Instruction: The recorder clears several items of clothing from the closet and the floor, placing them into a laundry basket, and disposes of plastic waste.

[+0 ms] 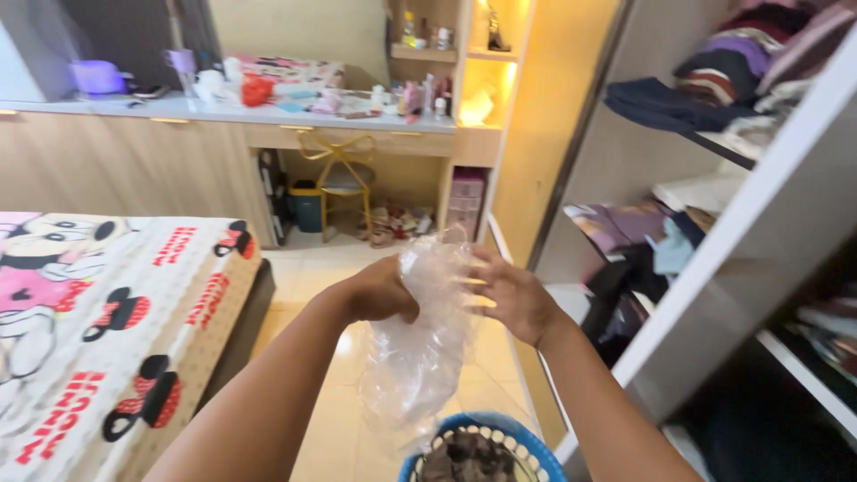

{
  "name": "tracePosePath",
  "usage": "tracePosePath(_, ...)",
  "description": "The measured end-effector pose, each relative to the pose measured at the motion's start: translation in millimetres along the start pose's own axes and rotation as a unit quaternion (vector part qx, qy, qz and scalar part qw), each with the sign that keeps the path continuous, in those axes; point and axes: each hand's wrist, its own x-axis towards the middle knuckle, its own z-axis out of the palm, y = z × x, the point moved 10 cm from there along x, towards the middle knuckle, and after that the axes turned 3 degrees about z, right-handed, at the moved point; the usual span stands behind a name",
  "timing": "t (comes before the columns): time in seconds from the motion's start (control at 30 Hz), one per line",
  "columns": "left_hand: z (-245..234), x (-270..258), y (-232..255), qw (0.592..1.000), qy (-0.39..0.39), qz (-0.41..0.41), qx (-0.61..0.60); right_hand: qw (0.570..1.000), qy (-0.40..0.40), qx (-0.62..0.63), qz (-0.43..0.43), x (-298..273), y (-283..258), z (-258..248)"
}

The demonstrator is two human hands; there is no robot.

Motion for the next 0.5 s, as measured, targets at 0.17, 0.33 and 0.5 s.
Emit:
tracePosePath(0.17, -57.8, -10.9, -0.1, 0.967, 0.088, -0.004, -0.239, 0.982, 0.142, 0.111, -0.063, 58.1, 39.7, -59.5)
tracePosePath(0.33, -101.3, 33.5, -11.6, 0.922, 0.113, 0.022, -0.371, 0.979, 0.1, 0.173, -0.049, 114.4, 21.7, -56.8)
tracePosePath(0.5, -164.2, 77.6, -83.5, 0.949, 0.204, 0.016, -0.24, 0.968, 0.067, 0.243, -0.003, 147.1, -4.6, -17.0)
